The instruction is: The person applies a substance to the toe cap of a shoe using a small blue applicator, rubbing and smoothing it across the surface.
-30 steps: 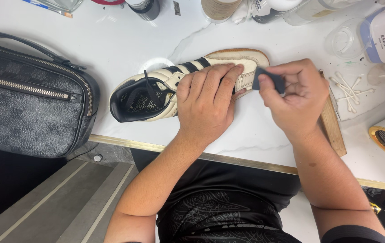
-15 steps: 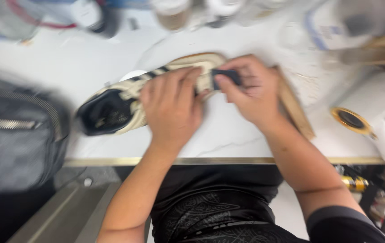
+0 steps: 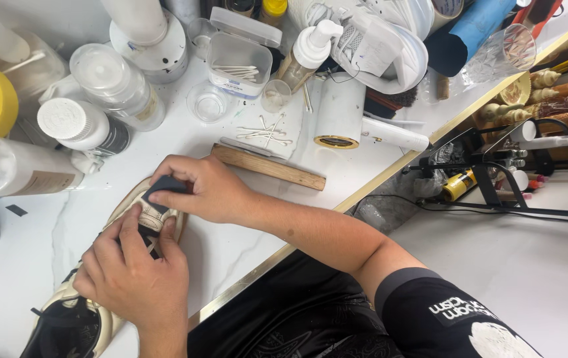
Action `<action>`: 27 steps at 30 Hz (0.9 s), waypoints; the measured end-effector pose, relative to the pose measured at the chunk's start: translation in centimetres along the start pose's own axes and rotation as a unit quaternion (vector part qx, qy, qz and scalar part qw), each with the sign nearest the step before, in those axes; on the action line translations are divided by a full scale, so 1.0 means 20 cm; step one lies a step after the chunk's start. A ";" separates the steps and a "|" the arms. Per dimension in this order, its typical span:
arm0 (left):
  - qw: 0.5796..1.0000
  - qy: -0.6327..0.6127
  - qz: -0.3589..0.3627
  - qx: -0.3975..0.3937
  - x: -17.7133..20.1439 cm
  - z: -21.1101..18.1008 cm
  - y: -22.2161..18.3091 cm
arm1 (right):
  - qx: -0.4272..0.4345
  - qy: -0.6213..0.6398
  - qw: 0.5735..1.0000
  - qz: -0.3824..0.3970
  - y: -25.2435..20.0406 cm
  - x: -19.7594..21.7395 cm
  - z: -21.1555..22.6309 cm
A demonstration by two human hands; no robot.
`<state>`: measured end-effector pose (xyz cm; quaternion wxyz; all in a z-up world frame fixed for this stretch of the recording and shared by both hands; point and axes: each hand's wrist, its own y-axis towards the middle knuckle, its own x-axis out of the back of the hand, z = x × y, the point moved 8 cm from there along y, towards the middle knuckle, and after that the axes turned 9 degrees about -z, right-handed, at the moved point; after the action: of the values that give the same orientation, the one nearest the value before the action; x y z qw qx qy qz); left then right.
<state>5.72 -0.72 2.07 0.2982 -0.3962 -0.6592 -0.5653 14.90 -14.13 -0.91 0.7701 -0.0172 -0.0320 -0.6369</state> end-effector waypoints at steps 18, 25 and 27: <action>0.999 0.020 -0.008 0.029 -0.01 0.00 0.02 | 0.073 -0.230 0.970 -0.014 -0.06 -0.02 0.01; 0.999 0.026 0.044 0.010 0.04 0.02 0.14 | 0.267 -0.172 0.948 -0.023 -0.09 0.03 0.17; 0.997 0.019 0.080 0.002 0.03 0.04 0.19 | 0.257 -0.168 0.951 0.015 -0.09 0.01 0.15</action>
<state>8.67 0.31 4.32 0.3560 -0.4365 -0.6207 -0.5454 13.10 -14.56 2.04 0.7415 0.0743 -0.3236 -0.5830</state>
